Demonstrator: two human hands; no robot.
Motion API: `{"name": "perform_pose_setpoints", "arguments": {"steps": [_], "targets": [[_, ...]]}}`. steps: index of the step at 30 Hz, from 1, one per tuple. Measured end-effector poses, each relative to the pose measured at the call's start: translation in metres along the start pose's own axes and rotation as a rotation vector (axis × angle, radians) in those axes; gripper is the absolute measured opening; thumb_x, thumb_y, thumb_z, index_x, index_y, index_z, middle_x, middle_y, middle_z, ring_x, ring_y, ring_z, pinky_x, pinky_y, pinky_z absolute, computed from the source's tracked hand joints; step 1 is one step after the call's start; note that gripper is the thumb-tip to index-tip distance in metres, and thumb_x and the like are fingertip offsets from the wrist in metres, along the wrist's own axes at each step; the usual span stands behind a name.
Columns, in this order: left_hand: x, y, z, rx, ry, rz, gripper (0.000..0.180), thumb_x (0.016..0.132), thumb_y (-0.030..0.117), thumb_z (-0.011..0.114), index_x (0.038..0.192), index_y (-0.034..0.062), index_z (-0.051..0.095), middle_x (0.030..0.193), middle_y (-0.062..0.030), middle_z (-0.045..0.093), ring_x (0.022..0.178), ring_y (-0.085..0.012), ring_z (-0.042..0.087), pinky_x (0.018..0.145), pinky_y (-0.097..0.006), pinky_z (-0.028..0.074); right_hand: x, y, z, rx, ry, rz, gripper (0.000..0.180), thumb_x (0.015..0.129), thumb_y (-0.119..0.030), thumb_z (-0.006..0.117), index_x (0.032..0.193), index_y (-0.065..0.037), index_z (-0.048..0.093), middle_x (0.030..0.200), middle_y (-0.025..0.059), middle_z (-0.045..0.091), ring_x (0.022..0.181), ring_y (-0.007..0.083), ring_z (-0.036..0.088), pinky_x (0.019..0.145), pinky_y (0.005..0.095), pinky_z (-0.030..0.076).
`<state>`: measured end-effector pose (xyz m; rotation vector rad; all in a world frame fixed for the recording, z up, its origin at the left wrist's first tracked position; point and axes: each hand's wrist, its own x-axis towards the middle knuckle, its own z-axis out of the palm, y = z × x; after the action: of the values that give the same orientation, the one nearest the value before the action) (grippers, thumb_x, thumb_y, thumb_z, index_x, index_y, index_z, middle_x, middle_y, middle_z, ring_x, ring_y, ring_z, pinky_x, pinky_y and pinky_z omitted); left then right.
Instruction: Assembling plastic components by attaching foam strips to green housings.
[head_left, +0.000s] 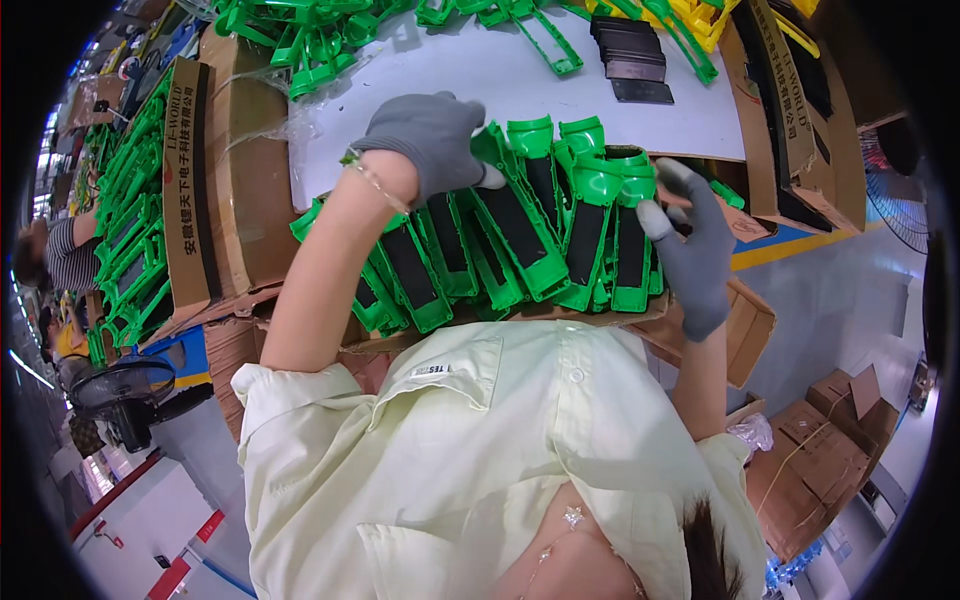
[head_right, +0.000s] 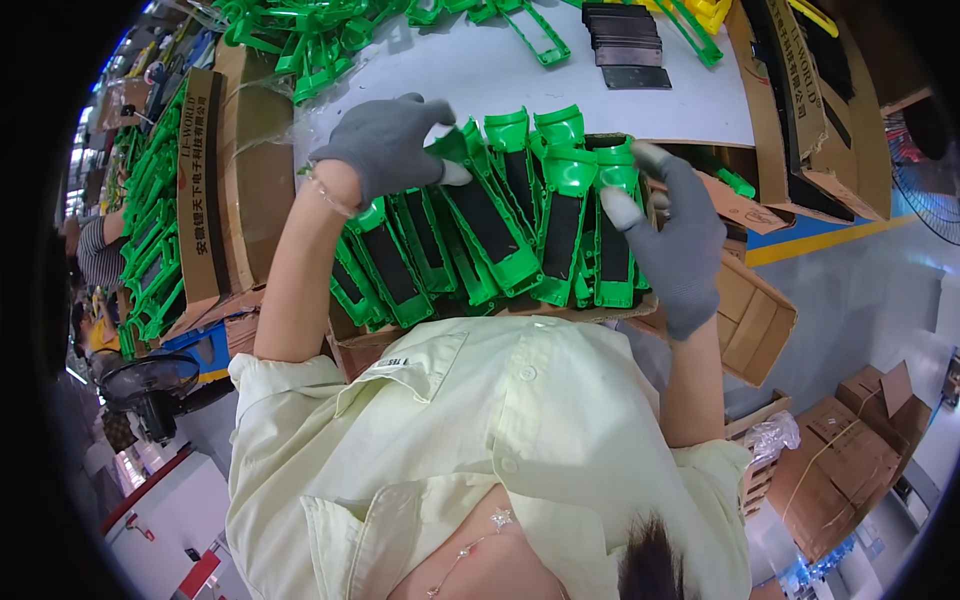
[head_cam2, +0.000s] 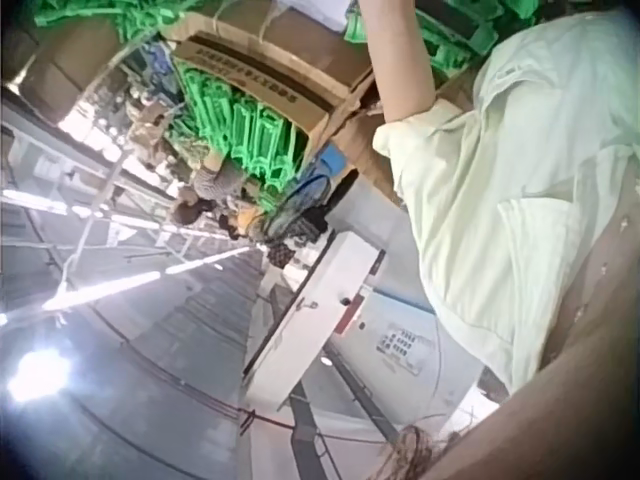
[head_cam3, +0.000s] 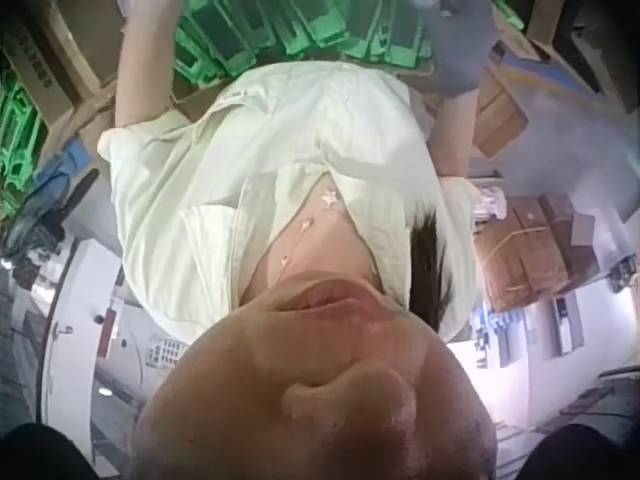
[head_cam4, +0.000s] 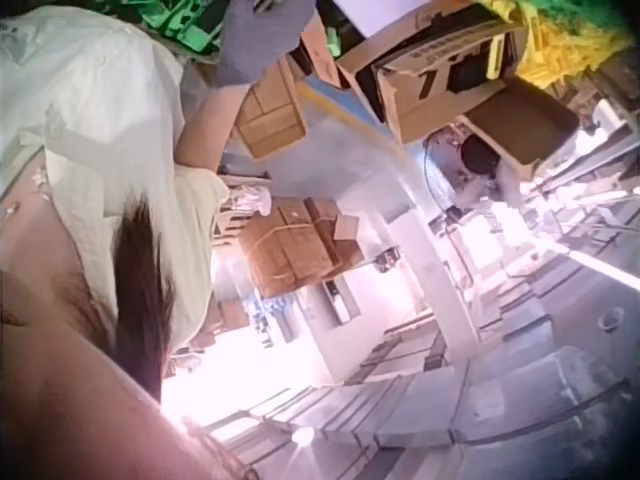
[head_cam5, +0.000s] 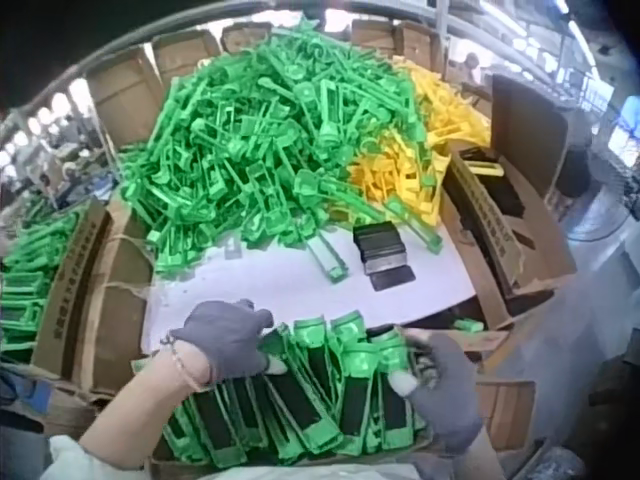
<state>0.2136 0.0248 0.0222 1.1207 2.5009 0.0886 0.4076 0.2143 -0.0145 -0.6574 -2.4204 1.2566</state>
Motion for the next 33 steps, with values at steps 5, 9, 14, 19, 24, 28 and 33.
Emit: {"name": "perform_pose_setpoints", "arguments": {"steps": [5, 9, 14, 19, 24, 28, 33], "targets": [[0.012, -0.017, 0.03, 0.159, 0.453, 0.135, 0.077, 0.068, 0.062, 0.065, 0.119, 0.0059, 0.053, 0.113, -0.0164, 0.058, 0.099, -0.0346, 0.058, 0.086, -0.042, 0.044, 0.006, 0.024, 0.014, -0.119, -0.043, -0.258, 0.075, 0.072, -0.037, 0.071, 0.133, -0.007, 0.041, 0.131, 0.0144, 0.045, 0.122, 0.0249, 0.041, 0.102, 0.0386, 0.032], [0.012, -0.012, 0.054, -0.186, 0.077, 0.1, 0.08, 0.07, 0.064, 0.063, 0.121, 0.0044, 0.05, 0.105, -0.0199, 0.06, 0.097, -0.036, 0.058, 0.084, -0.042, 0.045, 0.001, 0.014, 0.031, -0.409, -0.123, -0.217, 0.077, 0.07, -0.04, 0.071, 0.134, -0.01, 0.04, 0.133, 0.0204, 0.043, 0.128, 0.0383, 0.035, 0.104, 0.0444, 0.029], [-0.001, -0.01, 0.064, -0.189, 0.141, 0.246, 0.086, 0.067, 0.072, 0.058, 0.115, 0.001, 0.05, 0.083, -0.0219, 0.063, 0.084, -0.0377, 0.062, 0.074, -0.042, 0.047, -0.016, 0.021, 0.043, -0.424, -0.118, -0.404, 0.081, 0.072, -0.042, 0.07, 0.135, -0.005, 0.036, 0.135, 0.0208, 0.039, 0.13, 0.0385, 0.031, 0.106, 0.0456, 0.026], [-0.01, -0.024, 0.051, -0.264, 0.214, 0.14, 0.087, 0.073, 0.068, 0.057, 0.132, 0.0069, 0.041, 0.116, -0.0211, 0.057, 0.107, -0.0369, 0.055, 0.088, -0.041, 0.044, -0.009, 0.014, 0.039, -0.177, -0.121, -0.327, 0.078, 0.076, -0.033, 0.068, 0.136, -0.001, 0.033, 0.137, 0.0188, 0.038, 0.131, 0.0294, 0.032, 0.107, 0.0396, 0.027], [-0.02, -0.071, 0.022, -0.378, 0.466, 0.203, 0.073, 0.076, 0.066, 0.054, 0.124, 0.0115, 0.053, 0.12, -0.0146, 0.057, 0.11, -0.033, 0.054, 0.094, -0.039, 0.042, 0.025, 0.017, 0.026, -0.07, -0.108, -0.397, 0.068, 0.079, -0.027, 0.065, 0.136, -0.004, 0.036, 0.138, 0.0141, 0.038, 0.13, 0.0269, 0.035, 0.106, 0.0363, 0.028], [-0.03, -0.069, 0.037, -0.327, 0.438, 0.194, 0.069, 0.08, 0.062, 0.053, 0.127, 0.0109, 0.05, 0.129, -0.0159, 0.051, 0.119, -0.032, 0.047, 0.1, -0.038, 0.036, 0.063, -0.01, 0.049, -0.287, -0.206, -0.568, 0.061, 0.081, -0.032, 0.062, 0.133, -0.009, 0.041, 0.135, 0.0145, 0.042, 0.129, 0.03, 0.036, 0.104, 0.0367, 0.03], [-0.028, -0.039, 0.083, -0.177, 0.183, 0.118, 0.05, 0.078, 0.052, 0.059, 0.097, 0.0061, 0.061, 0.087, -0.0165, 0.063, 0.084, -0.0381, 0.059, 0.076, -0.046, 0.045, 0.064, -0.008, 0.06, -0.474, -0.377, -0.678, 0.051, 0.077, -0.034, 0.063, 0.12, -0.007, 0.055, 0.111, 0.0176, 0.058, 0.105, 0.033, 0.054, 0.09, 0.0388, 0.043]]}}
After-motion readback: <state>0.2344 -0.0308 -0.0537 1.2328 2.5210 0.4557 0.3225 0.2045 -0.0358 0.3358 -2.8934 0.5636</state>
